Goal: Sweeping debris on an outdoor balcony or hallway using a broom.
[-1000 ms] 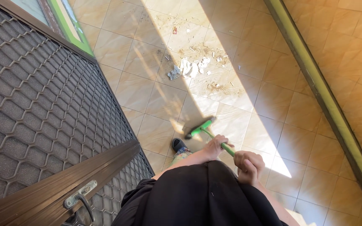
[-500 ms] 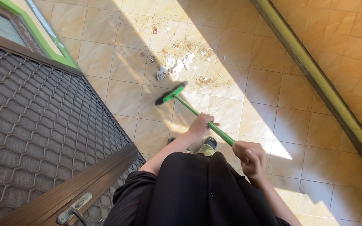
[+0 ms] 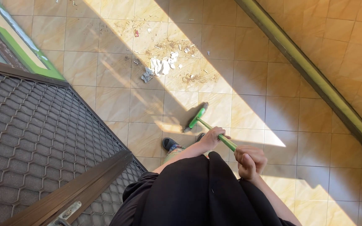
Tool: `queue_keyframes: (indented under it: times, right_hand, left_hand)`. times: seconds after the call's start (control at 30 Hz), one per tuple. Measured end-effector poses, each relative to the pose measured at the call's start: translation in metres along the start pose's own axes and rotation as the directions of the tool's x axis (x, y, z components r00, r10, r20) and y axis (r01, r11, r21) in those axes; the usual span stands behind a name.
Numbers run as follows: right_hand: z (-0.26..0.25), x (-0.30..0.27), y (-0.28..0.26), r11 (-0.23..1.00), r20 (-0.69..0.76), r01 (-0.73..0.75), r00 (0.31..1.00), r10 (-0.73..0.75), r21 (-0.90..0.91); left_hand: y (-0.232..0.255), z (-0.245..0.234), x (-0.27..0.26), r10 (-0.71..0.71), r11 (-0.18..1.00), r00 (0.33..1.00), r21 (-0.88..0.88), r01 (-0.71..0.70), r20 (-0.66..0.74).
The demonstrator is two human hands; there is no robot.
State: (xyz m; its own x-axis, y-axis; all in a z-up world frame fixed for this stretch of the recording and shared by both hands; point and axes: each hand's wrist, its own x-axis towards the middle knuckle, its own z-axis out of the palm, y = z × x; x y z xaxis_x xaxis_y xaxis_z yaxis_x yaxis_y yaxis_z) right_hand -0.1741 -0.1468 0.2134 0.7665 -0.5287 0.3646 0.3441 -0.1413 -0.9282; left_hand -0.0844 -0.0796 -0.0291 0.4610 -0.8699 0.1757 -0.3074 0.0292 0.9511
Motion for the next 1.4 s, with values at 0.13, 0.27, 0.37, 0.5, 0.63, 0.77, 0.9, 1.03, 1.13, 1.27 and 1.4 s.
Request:
queue_keyframes:
  times: [0.13,0.27,0.37,0.5,0.63,0.77,0.9,1.03,1.13,1.27,1.4]
  right_hand:
    - [-0.012,-0.008,0.037,0.991,-0.125,0.074,0.990,-0.060,0.113]
    - [-0.021,-0.012,0.072,0.979,-0.120,0.003,0.993,0.022,0.203]
    - [-0.039,-0.010,0.073,0.979,-0.136,-0.030,0.989,0.059,0.204]
    - [-0.081,0.013,0.009,0.988,-0.103,-0.031,0.994,0.047,0.153]
    - [-0.109,0.032,-0.060,0.995,-0.040,-0.029,0.999,0.034,0.100]
    - [-0.112,0.021,-0.044,0.990,0.037,-0.136,0.990,0.135,0.020]
    - [-0.093,0.019,0.020,0.966,-0.040,-0.205,0.979,0.202,-0.154]
    - [-0.074,0.033,0.056,0.961,-0.163,-0.153,0.980,0.117,-0.230]
    - [-0.070,0.076,0.062,0.983,-0.250,-0.038,0.968,-0.008,-0.179]
    - [-0.062,0.096,0.095,0.993,-0.414,0.116,0.905,-0.099,0.015]
    - [-0.064,0.120,0.146,0.976,-0.498,0.147,0.866,-0.049,0.159]
  left_hand:
    - [-0.032,-0.027,0.012,-0.094,0.979,0.995,0.178,0.100,-0.039]
    - [-0.076,-0.053,0.023,-0.143,0.936,0.985,0.309,0.168,-0.102]
    - [-0.068,-0.059,0.040,-0.135,0.924,0.989,0.353,0.147,-0.058]
    - [-0.004,-0.034,0.068,-0.046,0.969,0.995,0.245,0.024,0.084]
    - [0.074,0.016,0.074,-0.012,0.999,0.991,0.049,0.006,0.131]
    - [0.078,0.057,0.075,0.037,0.996,0.986,-0.091,-0.022,0.165]
    - [0.042,0.066,0.079,0.016,0.961,0.939,-0.266,0.081,0.344]
    - [0.009,0.059,0.086,-0.193,0.880,0.864,-0.307,0.363,0.466]
    - [-0.005,0.035,0.127,-0.124,0.932,0.911,-0.268,0.243,0.394]
    - [-0.020,-0.012,0.164,-0.103,0.993,0.963,0.077,0.086,0.248]
    - [-0.096,-0.042,0.188,-0.137,0.967,0.975,0.237,0.093,0.174]
